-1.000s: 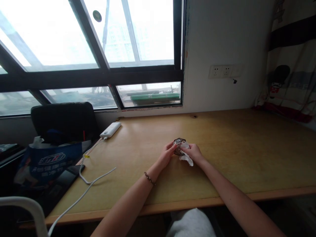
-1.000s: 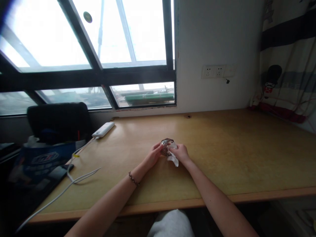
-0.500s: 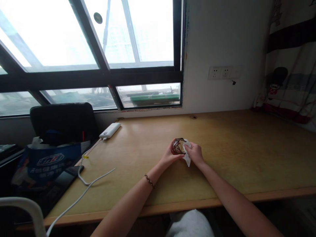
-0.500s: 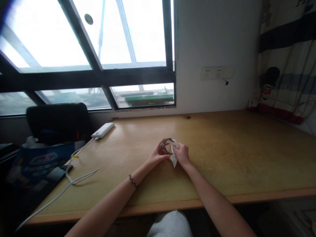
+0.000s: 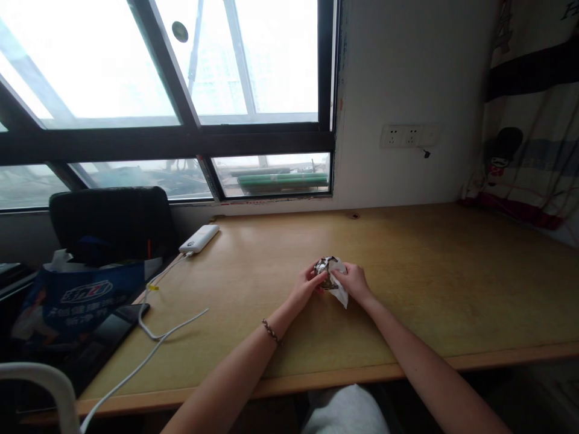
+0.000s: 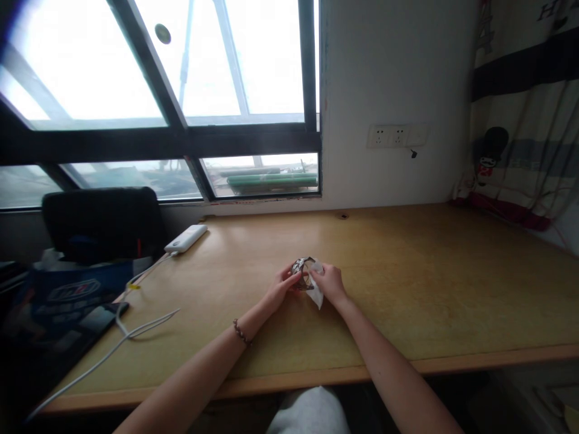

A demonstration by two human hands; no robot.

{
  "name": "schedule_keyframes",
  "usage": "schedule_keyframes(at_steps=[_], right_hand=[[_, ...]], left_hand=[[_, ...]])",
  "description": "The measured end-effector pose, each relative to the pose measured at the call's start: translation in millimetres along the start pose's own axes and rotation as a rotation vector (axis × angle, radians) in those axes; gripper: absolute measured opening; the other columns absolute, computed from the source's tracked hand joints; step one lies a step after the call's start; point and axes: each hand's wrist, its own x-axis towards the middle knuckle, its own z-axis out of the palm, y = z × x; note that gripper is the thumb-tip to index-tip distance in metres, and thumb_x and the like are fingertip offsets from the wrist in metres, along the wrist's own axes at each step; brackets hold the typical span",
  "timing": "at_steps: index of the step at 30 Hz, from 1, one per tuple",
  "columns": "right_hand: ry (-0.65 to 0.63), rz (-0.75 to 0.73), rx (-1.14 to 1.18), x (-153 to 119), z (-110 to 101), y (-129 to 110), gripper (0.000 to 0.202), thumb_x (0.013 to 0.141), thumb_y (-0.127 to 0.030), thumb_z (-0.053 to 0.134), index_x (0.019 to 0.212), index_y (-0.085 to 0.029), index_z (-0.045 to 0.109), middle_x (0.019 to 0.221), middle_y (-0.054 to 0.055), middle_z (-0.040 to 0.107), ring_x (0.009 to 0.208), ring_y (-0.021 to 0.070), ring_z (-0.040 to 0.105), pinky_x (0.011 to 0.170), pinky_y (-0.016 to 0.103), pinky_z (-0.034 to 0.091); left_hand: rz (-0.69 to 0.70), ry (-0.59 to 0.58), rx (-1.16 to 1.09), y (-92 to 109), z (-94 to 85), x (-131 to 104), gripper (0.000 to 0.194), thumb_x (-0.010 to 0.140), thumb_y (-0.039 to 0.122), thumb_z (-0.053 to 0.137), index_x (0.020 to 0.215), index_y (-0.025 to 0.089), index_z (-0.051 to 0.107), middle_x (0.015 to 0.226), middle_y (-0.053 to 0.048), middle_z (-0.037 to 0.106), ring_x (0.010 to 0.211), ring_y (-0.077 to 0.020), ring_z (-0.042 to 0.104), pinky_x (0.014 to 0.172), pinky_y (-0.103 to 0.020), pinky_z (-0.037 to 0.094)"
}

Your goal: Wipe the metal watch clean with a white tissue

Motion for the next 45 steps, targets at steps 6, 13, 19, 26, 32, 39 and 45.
schedule_keyframes(at_steps=[6,13,19,26,32,39,45], right_hand=[[0.091,-0.113,-0.140,1,-1,1,0.031,0.070,-0.039,0.048,0.061,-0.013,0.060,0.053,0.002,0.058,0.049,0.0104,0.047,0.048,0.020,0.031],[-0.160,0.244,0.184,5,7,14,0.024,0.061,-0.033,0.057,0.063,-0.010,0.062,0.053,0.002,0.059,0.051,0.0127,0.051,0.043,0.019,0.033],[-0.101,0.328,0.301,6,9,15,0.022,0.063,-0.030,0.053,0.066,-0.010,0.061,0.052,0.002,0.059,0.048,0.0125,0.052,0.043,0.020,0.036],[-0.128,0.210,0.065,6,8,14,0.023,0.060,-0.033,0.055,0.061,-0.011,0.062,0.052,0.003,0.059,0.049,0.0133,0.052,0.043,0.020,0.033],[0.131,-0.076,-0.167,3,2,5,0.030,0.069,-0.039,0.047,0.065,-0.013,0.062,0.056,0.003,0.060,0.051,0.0119,0.049,0.050,0.020,0.033],[-0.064,0.106,0.006,3,7,8,0.025,0.061,-0.035,0.053,0.060,-0.011,0.060,0.051,0.001,0.057,0.048,0.0113,0.047,0.044,0.019,0.032],[-0.083,0.197,0.088,4,14,12,0.020,0.061,-0.030,0.052,0.062,-0.012,0.062,0.051,0.002,0.058,0.047,0.0121,0.049,0.042,0.020,0.033]], left_hand=[[-0.047,0.074,0.019,-16,-6.2,6,0.049,0.072,0.052,0.048,0.094,0.009,0.055,0.073,-0.007,0.062,0.042,-0.0087,0.051,0.038,-0.019,0.040],[-0.087,0.016,0.086,-18,-8.0,11,0.045,0.066,0.049,0.056,0.088,0.010,0.055,0.069,-0.005,0.061,0.042,-0.0086,0.051,0.040,-0.020,0.040],[-0.022,-0.067,0.079,-14,2.3,9,0.047,0.056,0.034,0.069,0.092,0.009,0.055,0.083,-0.007,0.061,0.068,-0.0146,0.057,0.062,-0.025,0.046],[0.034,0.005,0.156,-15,3.1,5,0.045,0.059,0.034,0.067,0.094,0.009,0.054,0.071,-0.004,0.059,0.053,-0.0095,0.051,0.048,-0.020,0.042],[-0.018,0.002,0.210,-5,-0.5,1,0.040,0.063,0.040,0.062,0.086,0.007,0.059,0.070,-0.006,0.060,0.042,-0.0055,0.044,0.038,-0.018,0.036],[-0.055,0.093,0.240,-7,-3.8,2,0.046,0.070,0.049,0.051,0.080,0.006,0.061,0.055,-0.004,0.056,0.038,-0.0075,0.046,0.037,-0.018,0.035],[-0.014,0.002,0.184,-11,1.2,4,0.053,0.065,0.047,0.058,0.103,0.010,0.053,0.062,-0.002,0.054,0.044,-0.0078,0.048,0.041,-0.019,0.039]])
